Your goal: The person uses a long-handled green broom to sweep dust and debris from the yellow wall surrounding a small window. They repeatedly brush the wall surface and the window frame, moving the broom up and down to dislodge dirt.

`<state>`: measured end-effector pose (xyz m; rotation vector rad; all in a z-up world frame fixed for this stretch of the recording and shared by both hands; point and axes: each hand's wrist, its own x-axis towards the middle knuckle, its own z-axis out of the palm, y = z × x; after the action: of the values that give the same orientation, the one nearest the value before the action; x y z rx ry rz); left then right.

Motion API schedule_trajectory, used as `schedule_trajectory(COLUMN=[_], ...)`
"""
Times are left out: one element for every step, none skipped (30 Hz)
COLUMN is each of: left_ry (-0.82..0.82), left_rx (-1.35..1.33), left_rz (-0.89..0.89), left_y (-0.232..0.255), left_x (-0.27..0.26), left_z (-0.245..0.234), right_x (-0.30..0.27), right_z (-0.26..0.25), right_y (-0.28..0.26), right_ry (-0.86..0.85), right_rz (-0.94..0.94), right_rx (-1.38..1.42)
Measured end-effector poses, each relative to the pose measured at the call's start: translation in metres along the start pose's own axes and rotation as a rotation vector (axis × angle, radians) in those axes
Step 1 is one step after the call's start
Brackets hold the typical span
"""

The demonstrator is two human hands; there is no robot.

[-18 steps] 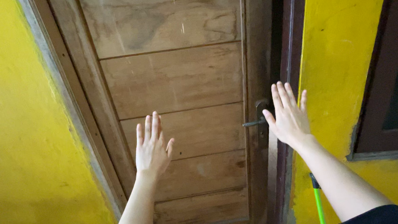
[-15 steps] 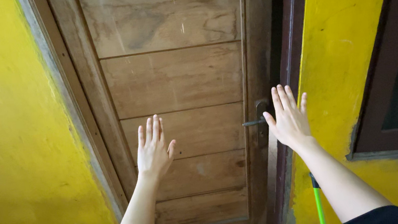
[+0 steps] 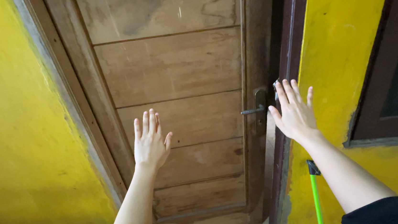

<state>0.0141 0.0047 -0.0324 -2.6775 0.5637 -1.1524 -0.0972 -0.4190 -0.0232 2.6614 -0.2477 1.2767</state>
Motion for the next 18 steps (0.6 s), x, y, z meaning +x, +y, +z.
schedule_trajectory(left_ry=[-0.016,-0.032,-0.047,-0.047,-0.047,-0.046,-0.047,-0.049,-0.048,-0.052,-0.056,-0.060,-0.047,-0.034,-0.023,-0.044,-0.065,-0.085], left_rx=[0.009,0.018,0.027,0.019,0.011,0.003,-0.016,-0.034,-0.055,-0.074,-0.096,-0.118,-0.141,-0.163,-0.188,-0.211,-0.237,-0.263], left_rz=[-0.001,-0.001,-0.001,0.001,0.005,0.009,0.013,0.017,0.023,0.020,0.020,0.019,0.028,0.037,0.049,0.066,0.086,0.107], left_y=[0.001,0.002,0.003,0.003,0.005,0.006,0.008,0.010,0.014,0.017,0.022,0.028,0.036,0.045,0.056,0.067,0.083,0.100], left_x=[0.000,0.000,0.001,0.000,-0.002,-0.004,-0.004,-0.003,-0.003,-0.003,-0.003,-0.003,-0.001,0.001,0.003,0.005,0.007,0.010], left_z=[0.001,0.001,0.003,0.004,0.006,0.009,0.012,0.015,0.019,0.024,0.029,0.034,0.040,0.047,0.052,0.058,0.063,0.068], right_x=[-0.001,-0.003,-0.005,-0.008,-0.012,-0.016,-0.020,-0.024,-0.028,-0.033,-0.037,-0.041,-0.047,-0.053,-0.061,-0.070,-0.081,-0.091], right_z=[0.002,0.004,0.006,0.008,0.009,0.010,0.010,0.010,0.010,0.010,0.008,0.007,0.006,0.005,0.003,0.002,0.001,0.000], right_y=[0.001,0.003,0.005,0.006,0.008,0.009,0.009,0.009,0.011,0.013,0.017,0.020,0.024,0.028,0.033,0.039,0.045,0.052], right_ry=[-0.012,-0.024,-0.035,-0.039,-0.043,-0.047,-0.052,-0.057,-0.061,-0.073,-0.086,-0.098,-0.113,-0.129,-0.147,-0.168,-0.192,-0.215], right_rz=[0.004,0.007,0.012,0.010,0.010,0.011,0.012,0.013,0.016,0.022,0.030,0.038,0.050,0.062,0.078,0.087,0.099,0.112], right_rx=[-0.016,-0.032,-0.047,-0.044,-0.042,-0.039,-0.039,-0.038,-0.042,-0.038,-0.039,-0.039,-0.049,-0.058,-0.069,-0.094,-0.123,-0.152])
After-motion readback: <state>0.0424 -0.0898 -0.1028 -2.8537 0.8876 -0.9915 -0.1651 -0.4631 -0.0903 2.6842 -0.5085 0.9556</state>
